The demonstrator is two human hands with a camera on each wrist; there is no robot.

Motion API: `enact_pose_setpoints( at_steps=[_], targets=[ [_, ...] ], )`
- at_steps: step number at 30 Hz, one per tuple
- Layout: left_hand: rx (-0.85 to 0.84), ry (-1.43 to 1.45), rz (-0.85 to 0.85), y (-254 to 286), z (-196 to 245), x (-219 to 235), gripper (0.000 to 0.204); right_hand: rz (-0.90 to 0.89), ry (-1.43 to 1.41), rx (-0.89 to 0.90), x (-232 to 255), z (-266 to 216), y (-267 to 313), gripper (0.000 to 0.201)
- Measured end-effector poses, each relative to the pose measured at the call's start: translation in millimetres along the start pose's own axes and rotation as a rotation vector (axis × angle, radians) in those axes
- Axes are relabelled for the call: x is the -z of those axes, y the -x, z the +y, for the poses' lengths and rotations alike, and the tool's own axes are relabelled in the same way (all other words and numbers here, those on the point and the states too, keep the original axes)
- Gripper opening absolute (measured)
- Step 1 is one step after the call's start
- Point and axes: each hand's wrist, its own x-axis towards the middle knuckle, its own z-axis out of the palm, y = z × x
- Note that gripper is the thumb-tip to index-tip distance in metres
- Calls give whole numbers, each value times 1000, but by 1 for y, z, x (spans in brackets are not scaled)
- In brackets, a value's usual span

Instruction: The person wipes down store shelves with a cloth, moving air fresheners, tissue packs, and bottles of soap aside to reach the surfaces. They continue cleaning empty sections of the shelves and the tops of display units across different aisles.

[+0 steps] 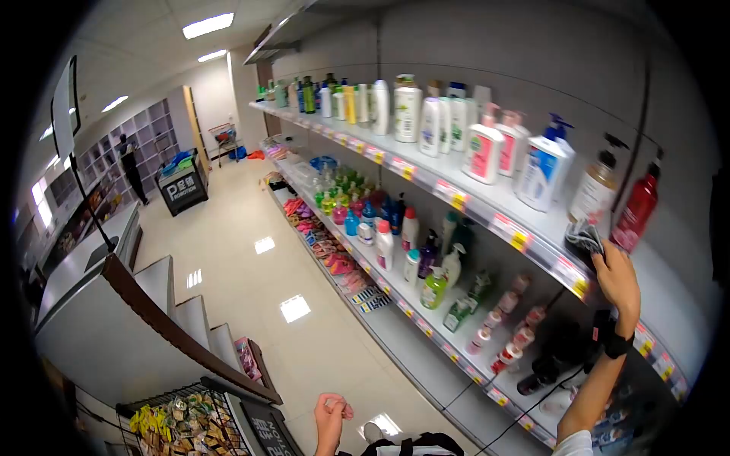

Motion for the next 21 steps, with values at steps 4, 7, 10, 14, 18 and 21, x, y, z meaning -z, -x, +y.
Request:
enact_pose_setpoints(
  at_steps=[4, 7, 10, 14, 18, 21],
  targets=[
    [-79, -38, -136, -60, 19, 13, 10, 13, 2, -12, -32, -54, -35, 35],
    [-37, 27, -146, -91, 20, 25, 12, 242, 38, 80, -76, -71, -59, 30],
    [8, 47, -95, -114, 18, 35, 11, 193, 174, -52, -87, -122, -76, 34],
    [62, 28, -46, -153, 25, 48, 7, 214, 319, -82, -121, -141, -98, 41],
    [26, -12, -19, -213, 45, 51, 6, 417, 323, -18, -152, -173, -119, 41],
    [-18, -51, -74, -265, 70, 46, 4, 438, 263, -59, -174, -195, -135, 41]
  ],
)
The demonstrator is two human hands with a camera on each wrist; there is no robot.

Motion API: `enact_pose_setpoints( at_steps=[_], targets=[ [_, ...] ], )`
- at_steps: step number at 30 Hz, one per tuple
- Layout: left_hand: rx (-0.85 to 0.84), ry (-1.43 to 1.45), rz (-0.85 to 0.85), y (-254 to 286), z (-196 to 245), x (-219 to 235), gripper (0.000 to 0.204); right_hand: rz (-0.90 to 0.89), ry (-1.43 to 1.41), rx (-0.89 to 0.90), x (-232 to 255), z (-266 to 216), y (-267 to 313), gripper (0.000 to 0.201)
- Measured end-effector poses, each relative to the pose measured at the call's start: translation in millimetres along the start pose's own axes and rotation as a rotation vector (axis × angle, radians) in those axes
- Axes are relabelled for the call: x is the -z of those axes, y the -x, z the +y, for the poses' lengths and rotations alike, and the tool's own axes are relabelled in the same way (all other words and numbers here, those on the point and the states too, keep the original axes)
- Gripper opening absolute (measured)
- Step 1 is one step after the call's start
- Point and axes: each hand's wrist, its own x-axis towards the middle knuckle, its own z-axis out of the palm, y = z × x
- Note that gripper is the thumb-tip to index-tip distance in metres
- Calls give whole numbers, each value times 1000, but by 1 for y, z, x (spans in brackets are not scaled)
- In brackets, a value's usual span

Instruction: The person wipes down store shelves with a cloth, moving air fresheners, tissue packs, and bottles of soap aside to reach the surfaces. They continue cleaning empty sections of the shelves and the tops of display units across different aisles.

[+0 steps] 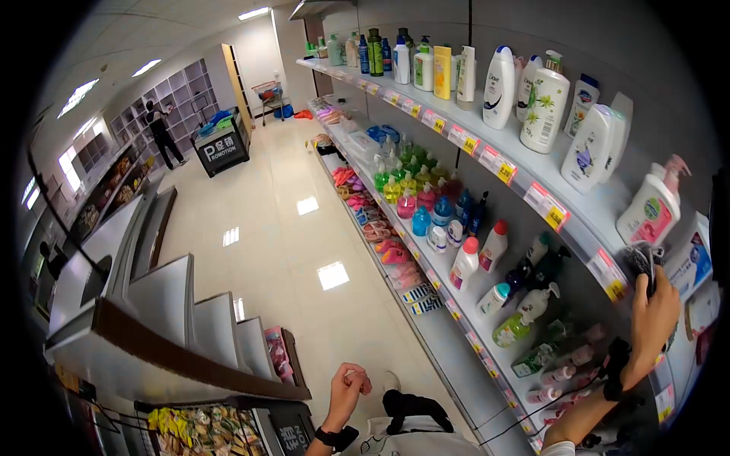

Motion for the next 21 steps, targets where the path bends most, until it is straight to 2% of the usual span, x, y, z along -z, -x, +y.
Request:
enact_pose_setpoints(
  at_steps=[6, 8, 9, 12, 13, 15, 19, 21],
  targets=[
    [57, -67, -99, -113, 40, -9, 9, -37, -53, -71, -10, -71, -12, 37],
    [79, -83, -125, -147, 46, -13, 11, -91, -79, -42, -18, -92, -18, 37],
    [91, -92, -148, -163, 46, -15, 11, -69, -220, 42, -24, -104, -26, 38],
    [119, -110, -200, -200, 50, -24, 11, -231, -310, -135, -36, -134, -35, 39],
    [113, -111, -217, -213, 51, -28, 12, -233, -296, -148, -40, -142, -37, 39],
    [141, -131, -249, -235, 50, -33, 12, -57, -174, 35, -45, -160, -41, 40],
    [199, -156, -314, -275, 40, -37, 11, -168, -203, -4, -54, -207, -60, 43],
    [238, -179, -337, -306, 41, -37, 11, -160, -195, 20, -73, -231, -71, 42]
  ],
)
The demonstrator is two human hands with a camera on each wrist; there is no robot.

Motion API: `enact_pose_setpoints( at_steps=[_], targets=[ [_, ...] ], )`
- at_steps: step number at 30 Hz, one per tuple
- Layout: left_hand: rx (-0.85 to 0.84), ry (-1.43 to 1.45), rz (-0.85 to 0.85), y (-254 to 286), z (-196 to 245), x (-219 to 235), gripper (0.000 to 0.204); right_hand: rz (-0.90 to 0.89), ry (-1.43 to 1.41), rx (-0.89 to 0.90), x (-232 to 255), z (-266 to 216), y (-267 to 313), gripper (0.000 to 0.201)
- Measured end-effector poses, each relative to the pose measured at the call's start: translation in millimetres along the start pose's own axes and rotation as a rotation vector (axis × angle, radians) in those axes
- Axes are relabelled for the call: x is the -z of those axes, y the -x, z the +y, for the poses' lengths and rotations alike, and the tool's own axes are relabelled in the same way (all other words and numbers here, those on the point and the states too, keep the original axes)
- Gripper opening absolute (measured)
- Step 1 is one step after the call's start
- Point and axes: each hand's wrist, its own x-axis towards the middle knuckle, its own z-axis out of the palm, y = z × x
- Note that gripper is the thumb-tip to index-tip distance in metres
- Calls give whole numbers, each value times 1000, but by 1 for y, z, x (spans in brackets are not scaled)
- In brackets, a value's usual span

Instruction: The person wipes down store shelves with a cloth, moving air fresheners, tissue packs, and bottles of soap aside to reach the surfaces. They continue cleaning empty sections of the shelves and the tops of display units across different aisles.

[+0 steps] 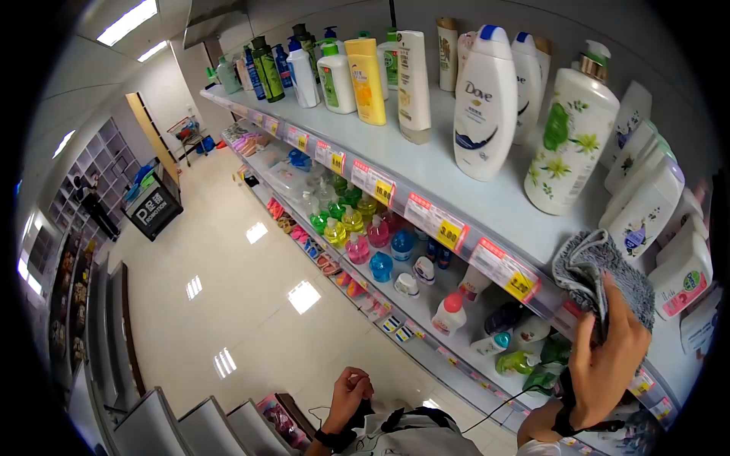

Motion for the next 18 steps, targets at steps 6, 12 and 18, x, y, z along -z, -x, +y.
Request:
enact_pose_setpoints(
  at_steps=[6, 12, 18],
  targets=[
    [30, 29, -10, -54, 12, 45, 9, -51, -8, -26, -48, -71, -39, 34],
    [-16, 113, -21, -114, 28, 106, 9, -32, 41, -42, -89, -141, -74, 31],
    [-15, 35, 15, -159, 54, 186, 9, -36, 8, -67, -135, -209, -108, 29]
  ],
)
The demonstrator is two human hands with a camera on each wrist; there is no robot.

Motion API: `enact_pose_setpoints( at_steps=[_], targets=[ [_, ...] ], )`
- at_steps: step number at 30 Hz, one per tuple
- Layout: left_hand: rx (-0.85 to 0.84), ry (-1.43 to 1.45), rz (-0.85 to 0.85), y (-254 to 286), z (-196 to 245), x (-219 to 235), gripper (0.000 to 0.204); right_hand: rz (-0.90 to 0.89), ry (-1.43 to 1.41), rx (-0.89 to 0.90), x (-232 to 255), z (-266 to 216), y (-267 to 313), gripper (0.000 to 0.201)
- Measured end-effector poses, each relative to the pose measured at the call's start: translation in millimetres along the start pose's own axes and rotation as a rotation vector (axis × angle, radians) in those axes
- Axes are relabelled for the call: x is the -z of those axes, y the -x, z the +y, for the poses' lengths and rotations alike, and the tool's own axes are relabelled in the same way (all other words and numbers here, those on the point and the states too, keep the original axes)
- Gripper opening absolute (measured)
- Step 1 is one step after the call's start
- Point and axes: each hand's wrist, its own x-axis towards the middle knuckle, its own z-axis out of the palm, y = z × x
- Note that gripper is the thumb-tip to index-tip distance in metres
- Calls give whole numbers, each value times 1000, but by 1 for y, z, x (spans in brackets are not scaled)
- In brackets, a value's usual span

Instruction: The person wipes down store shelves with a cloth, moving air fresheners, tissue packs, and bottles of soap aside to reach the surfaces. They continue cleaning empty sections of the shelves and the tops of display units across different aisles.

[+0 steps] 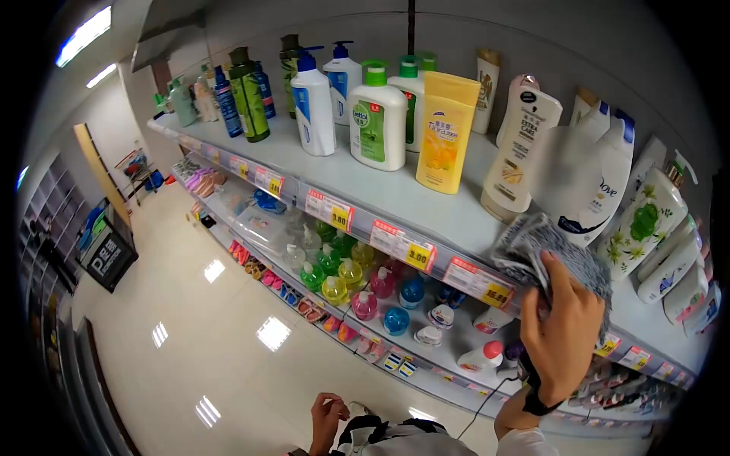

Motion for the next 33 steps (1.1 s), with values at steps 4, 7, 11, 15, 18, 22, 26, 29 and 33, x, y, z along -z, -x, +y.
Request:
enact_pose_setpoints(
  at_steps=[4, 7, 11, 15, 18, 22, 26, 29, 33],
  targets=[
    [15, 0, 31, -25, 14, 37, 10, 29, -5, 76, -22, -29, -20, 26],
    [25, -61, 57, -61, 40, 65, 8, 17, 1, 107, -50, -61, -35, 27],
    [31, -59, 6, -85, 35, 68, 9, 27, 9, 177, -64, -78, -47, 25],
    [-14, -70, -106, -98, 34, 49, 9, 31, -35, 151, -88, -105, -60, 17],
    [19, -57, -197, -96, 29, 34, 10, 80, -25, 218, -117, -131, -72, 18],
    [52, -13, -285, -94, 14, 17, 9, 219, 13, 174, -126, -130, -74, 19],
    [-79, -52, -459, -80, 15, 21, 14, 168, -119, 169, -115, -123, -71, 22],
    [-44, -75, -514, -81, 8, 19, 13, 84, -181, 154, -81, -96, -62, 24],
    [-51, -42, -518, -93, 0, 16, 9, 29, -136, 120, -52, -68, -47, 28]
  ],
)
